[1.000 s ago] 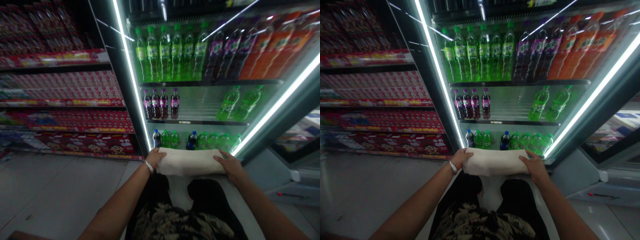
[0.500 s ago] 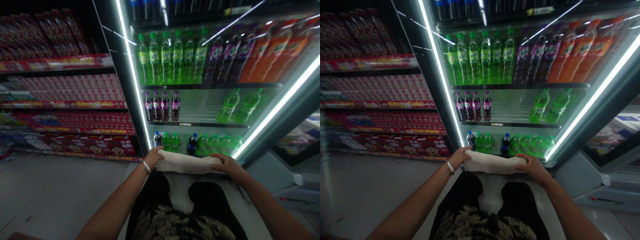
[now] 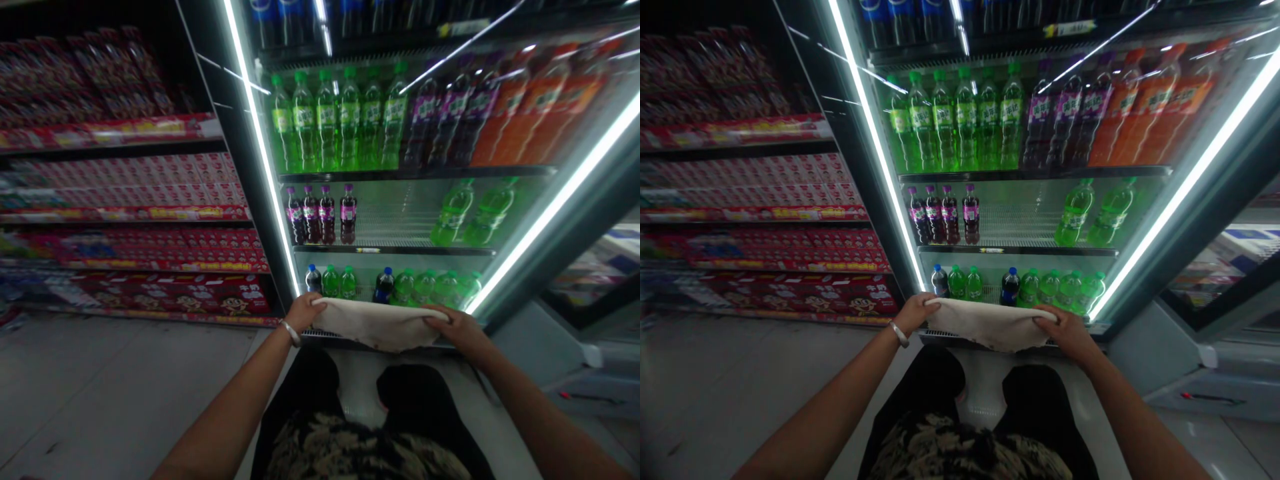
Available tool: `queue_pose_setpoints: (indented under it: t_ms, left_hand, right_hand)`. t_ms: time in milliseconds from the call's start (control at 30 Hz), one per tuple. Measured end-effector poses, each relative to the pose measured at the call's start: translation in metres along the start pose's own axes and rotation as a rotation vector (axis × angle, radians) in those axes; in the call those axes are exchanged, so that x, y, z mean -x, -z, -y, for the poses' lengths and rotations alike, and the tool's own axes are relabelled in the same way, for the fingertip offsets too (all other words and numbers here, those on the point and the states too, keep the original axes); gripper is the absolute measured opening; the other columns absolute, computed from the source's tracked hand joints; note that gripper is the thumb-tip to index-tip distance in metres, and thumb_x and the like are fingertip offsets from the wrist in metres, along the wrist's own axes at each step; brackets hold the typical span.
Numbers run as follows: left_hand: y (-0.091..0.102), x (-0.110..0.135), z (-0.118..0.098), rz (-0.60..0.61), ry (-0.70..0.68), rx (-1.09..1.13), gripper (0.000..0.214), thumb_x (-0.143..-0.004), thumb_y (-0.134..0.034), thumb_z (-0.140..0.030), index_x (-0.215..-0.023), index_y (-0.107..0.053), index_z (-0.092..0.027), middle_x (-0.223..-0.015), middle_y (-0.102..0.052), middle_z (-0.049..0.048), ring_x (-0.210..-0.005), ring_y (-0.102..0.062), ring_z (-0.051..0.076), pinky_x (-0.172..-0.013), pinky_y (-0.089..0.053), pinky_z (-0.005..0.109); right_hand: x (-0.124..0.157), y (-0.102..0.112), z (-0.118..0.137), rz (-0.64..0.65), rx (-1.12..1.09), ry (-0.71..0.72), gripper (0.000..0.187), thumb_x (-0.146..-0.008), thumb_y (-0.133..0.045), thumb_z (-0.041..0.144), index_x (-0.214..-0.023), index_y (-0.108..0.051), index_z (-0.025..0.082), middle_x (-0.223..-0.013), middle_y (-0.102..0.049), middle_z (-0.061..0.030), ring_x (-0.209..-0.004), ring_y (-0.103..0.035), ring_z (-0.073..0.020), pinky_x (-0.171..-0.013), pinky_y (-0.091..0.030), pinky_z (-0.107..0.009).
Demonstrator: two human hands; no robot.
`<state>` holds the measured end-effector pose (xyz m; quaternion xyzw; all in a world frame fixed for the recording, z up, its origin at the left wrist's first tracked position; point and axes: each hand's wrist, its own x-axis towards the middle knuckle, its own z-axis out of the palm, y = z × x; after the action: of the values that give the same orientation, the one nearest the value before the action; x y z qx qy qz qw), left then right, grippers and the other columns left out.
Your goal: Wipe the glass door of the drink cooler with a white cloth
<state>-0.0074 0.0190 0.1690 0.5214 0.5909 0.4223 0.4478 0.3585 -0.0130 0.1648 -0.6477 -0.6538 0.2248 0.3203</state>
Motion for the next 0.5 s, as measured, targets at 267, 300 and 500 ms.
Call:
queue_pose_setpoints:
  t_ms: [267, 300, 500]
  left_hand:
    - [-0.015, 0.005, 0.008, -0.001, 0.103, 0.231, 0.038, -0.051, -0.079, -0.046, -0.064, -0.058, -0.016, -0.056, -0.056, -0.0049, -0.054, -0.049, 0.011, -0.056, -0.037, 0.026]
    - [-0.018, 0.006, 0.008, -0.015, 0.117, 0.241, 0.04, -0.05, -0.081, -0.046, -0.064, -0.058, -0.016, -0.055, -0.056, -0.0048, -0.053, -0.049, 0.01, -0.055, -0.036, 0.026]
    - [-0.028, 0.007, 0.009, -0.05, 0.163, 0.275, 0.035, -0.052, -0.085, -0.036, -0.066, -0.06, -0.015, -0.055, -0.058, -0.0043, -0.052, -0.049, 0.01, -0.053, -0.036, 0.025]
  right_hand:
    - [0.008, -0.008, 0.025, -0.108, -0.216, -0.315, 0.045, -0.064, -0.059, 0.062, -0.08, -0.066, 0.02, -0.074, -0.069, -0.0076, -0.073, -0.064, -0.0268, -0.06, -0.048, -0.034]
    - [0.009, -0.009, 0.028, -0.115, -0.226, -0.326, 0.042, -0.065, -0.06, 0.06, -0.08, -0.065, 0.02, -0.075, -0.07, -0.0082, -0.074, -0.064, -0.0273, -0.06, -0.048, -0.035]
    - [0.012, -0.011, 0.046, -0.177, -0.39, -0.442, 0.025, -0.066, -0.063, 0.046, -0.075, -0.063, 0.023, -0.078, -0.071, -0.0109, -0.075, -0.065, -0.0297, -0.057, -0.052, -0.035]
